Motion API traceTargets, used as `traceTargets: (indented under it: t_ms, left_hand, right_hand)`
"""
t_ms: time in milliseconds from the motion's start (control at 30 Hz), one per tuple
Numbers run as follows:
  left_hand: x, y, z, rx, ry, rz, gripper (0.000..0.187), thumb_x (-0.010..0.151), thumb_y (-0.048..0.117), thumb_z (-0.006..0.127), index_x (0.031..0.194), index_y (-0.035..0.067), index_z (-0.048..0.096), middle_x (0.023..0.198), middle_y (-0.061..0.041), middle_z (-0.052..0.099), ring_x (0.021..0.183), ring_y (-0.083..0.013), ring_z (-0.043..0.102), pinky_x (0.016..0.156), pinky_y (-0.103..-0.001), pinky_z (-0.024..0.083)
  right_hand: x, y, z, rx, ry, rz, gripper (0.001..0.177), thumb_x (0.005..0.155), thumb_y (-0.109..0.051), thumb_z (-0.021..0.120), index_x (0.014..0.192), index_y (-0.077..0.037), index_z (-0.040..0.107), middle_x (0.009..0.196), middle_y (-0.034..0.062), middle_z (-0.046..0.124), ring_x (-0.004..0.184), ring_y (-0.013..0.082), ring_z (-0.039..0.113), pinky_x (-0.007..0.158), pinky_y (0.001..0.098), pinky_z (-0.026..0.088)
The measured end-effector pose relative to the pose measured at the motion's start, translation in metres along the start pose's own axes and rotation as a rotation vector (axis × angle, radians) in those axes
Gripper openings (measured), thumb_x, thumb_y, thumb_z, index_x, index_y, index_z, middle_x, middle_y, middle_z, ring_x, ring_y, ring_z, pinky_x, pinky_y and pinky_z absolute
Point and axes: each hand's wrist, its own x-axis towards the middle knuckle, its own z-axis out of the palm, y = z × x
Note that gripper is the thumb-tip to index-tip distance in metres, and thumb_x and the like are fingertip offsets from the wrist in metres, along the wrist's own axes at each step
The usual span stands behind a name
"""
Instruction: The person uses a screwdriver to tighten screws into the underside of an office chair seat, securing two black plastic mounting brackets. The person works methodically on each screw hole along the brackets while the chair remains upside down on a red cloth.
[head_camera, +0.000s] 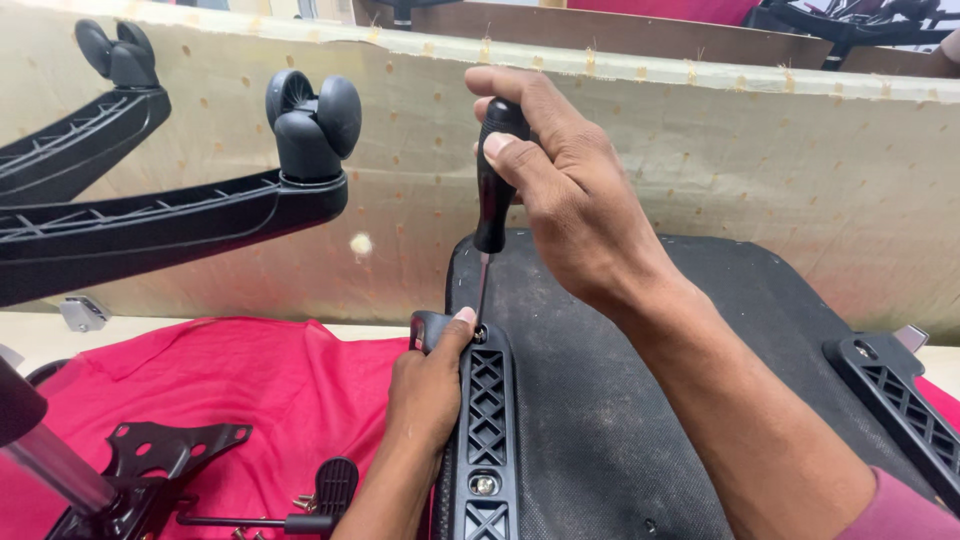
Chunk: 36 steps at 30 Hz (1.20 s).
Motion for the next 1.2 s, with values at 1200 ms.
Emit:
traceTargets:
  t_ms: [1200]
  left_hand:
    - [0.004, -0.007, 0.001, -0.062, -0.059, 0.0, 0.064, 0.084, 0.053, 0.068, 0.093, -0.01, 0.077, 0.08, -0.015, 0.078, 0.067, -0.0224, 0.074, 0.064, -0.033, 0.055]
  right_hand:
    - [0.0, 0.007, -0.01, -0.08, 0.003, -0.024, 0.035, 0.092, -0.029, 0.078, 0.122, -0.01, 0.075, 0.103, 0.0131, 0.063, 0.089, 0.0167, 0.069, 0.076, 0.0312, 0.066]
